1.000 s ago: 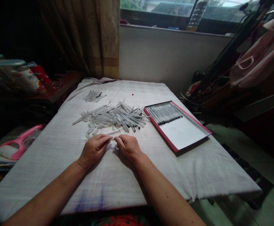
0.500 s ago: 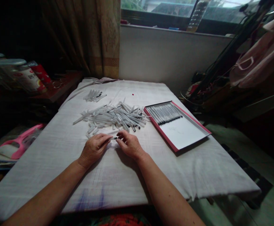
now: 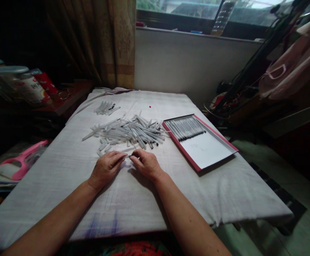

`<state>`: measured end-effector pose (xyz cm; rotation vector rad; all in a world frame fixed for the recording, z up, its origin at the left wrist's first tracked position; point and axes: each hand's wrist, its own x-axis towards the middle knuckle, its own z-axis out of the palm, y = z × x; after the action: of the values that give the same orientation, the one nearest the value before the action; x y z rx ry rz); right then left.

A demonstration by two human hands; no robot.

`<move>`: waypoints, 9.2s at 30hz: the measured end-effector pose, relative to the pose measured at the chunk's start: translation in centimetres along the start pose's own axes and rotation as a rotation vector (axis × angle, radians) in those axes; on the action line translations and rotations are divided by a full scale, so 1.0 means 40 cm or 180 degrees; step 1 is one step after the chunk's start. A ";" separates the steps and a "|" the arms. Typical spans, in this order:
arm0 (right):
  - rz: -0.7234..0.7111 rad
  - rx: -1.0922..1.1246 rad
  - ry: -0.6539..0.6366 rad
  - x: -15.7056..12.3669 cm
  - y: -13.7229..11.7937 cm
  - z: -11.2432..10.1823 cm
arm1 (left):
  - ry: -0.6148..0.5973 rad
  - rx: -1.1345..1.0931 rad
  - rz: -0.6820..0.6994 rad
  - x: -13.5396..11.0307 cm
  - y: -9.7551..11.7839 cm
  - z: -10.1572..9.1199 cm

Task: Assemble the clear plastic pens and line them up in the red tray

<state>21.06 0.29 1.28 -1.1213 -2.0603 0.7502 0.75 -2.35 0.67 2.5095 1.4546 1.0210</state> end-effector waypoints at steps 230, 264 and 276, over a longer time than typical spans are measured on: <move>0.0865 0.0756 -0.0050 0.047 0.045 -0.119 | 0.0371 -0.1229 -0.0874 0.024 0.018 0.005; 0.1524 -0.2511 -0.0133 0.262 0.105 -0.231 | 0.0447 -0.0421 -0.1082 0.018 -0.013 0.003; 0.1313 -0.2811 -0.0448 0.304 0.106 -0.232 | 0.0405 -0.0609 -0.1207 0.018 -0.015 0.004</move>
<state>25.30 14.40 7.21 -2.0600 -2.3684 0.0428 0.62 -1.40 0.68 1.9697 1.6885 1.1940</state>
